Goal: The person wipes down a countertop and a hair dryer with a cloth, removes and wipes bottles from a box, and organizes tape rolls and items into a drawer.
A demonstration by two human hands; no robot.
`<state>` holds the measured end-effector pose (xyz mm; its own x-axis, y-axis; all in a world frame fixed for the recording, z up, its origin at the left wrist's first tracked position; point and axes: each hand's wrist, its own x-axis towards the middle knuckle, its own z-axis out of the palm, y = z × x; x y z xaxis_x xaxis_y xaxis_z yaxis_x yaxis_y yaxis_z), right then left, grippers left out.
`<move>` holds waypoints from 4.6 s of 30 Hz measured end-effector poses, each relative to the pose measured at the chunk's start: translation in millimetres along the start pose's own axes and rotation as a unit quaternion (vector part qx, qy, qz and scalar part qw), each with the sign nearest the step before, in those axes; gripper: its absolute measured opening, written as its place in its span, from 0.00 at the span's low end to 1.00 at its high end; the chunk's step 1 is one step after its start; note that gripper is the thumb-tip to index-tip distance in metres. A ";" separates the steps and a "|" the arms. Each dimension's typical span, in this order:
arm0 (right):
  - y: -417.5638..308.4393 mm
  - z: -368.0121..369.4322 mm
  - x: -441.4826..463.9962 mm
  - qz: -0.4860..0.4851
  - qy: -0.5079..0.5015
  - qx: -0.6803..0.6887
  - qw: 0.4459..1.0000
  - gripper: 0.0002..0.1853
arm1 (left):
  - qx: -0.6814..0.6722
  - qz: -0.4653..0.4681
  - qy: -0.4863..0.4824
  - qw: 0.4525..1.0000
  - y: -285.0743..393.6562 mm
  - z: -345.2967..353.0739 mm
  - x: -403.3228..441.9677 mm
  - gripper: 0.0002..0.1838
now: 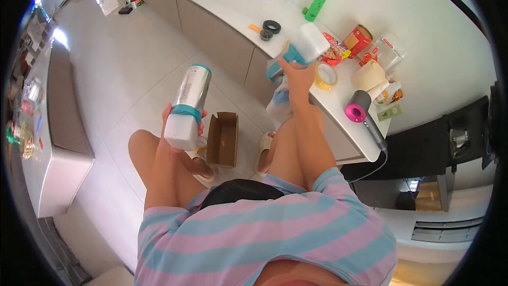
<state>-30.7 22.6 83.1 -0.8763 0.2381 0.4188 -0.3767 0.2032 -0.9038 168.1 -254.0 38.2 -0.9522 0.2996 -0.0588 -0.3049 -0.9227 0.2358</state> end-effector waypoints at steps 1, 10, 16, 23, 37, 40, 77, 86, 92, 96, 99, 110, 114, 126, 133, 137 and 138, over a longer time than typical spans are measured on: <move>-9.8 4.9 7.4 -0.007 0.003 -0.029 1.000 0.37 | 0.006 -0.002 0.003 1.000 0.2 0.9 1.7 0.45; -7.7 55.0 72.1 0.003 -0.003 -0.212 0.977 0.37 | 0.033 -0.028 -0.011 0.999 -3.1 -0.9 2.2 0.45; 8.9 64.0 99.6 0.052 -0.022 -0.165 0.985 0.40 | 0.030 -0.018 -0.039 0.999 -3.8 -4.5 0.6 0.46; 15.7 43.7 67.7 -0.037 0.022 -0.198 0.979 0.45 | 0.002 -0.015 -0.023 1.000 -7.7 -5.8 15.1 0.47; -23.3 31.8 -65.6 -0.316 -0.428 -0.224 0.817 0.41 | -0.041 -0.156 0.038 0.986 -22.1 7.1 44.4 0.44; -20.9 37.5 -72.9 -0.242 -0.436 -0.208 0.842 0.36 | 0.072 -0.133 0.043 0.988 -20.4 -0.1 40.9 0.46; -15.1 28.8 -82.8 0.287 -0.452 0.270 0.801 0.18 | 0.296 0.041 0.054 0.953 -48.6 -1.3 56.7 0.35; -12.8 28.8 -82.5 0.271 -0.459 0.286 0.797 0.19 | 0.307 0.055 0.048 0.949 -48.4 -5.2 51.9 0.36; -15.9 29.1 -83.3 0.280 -0.464 0.269 0.797 0.20 | 0.308 0.070 0.048 0.948 -49.2 -8.8 52.5 0.35; -12.2 30.9 -83.3 0.266 -0.474 0.261 0.798 0.21 | 0.341 0.074 0.066 0.935 -50.5 -5.5 52.8 0.37; -13.5 30.2 -84.6 0.256 -0.470 0.256 0.805 0.21 | 0.344 0.074 0.075 0.933 -50.7 -5.1 53.0 0.38; -22.3 24.6 -82.3 0.286 -0.454 0.314 0.783 0.20 | 0.265 0.066 0.045 0.961 -53.8 4.9 49.2 0.36; -29.3 24.3 -83.7 0.272 -0.441 0.327 0.790 0.20 | 0.287 0.083 0.051 0.953 -57.0 18.2 44.9 0.38; -31.6 24.3 -86.1 0.280 -0.437 0.371 0.770 0.21 | 0.315 0.076 0.067 0.944 -57.6 33.3 36.6 0.45; -27.6 23.1 -86.1 0.279 -0.443 0.375 0.765 0.21 | 0.322 0.069 0.075 0.941 -58.4 37.1 35.0 0.48; -27.7 22.7 -85.7 0.278 -0.447 0.378 0.761 0.21 | 0.357 0.060 0.065 0.930 -56.0 40.7 34.0 0.49; -28.4 22.0 -85.2 0.281 -0.449 0.377 0.759 0.21 | 0.363 0.063 0.059 0.928 -56.0 39.7 33.6 0.49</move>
<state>48.0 -24.3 71.2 -0.6858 -0.7274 0.0249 0.3652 -0.3735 -0.8528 153.8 -182.6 61.5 -0.9877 0.1330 -0.0824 -0.1411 -0.5301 0.8361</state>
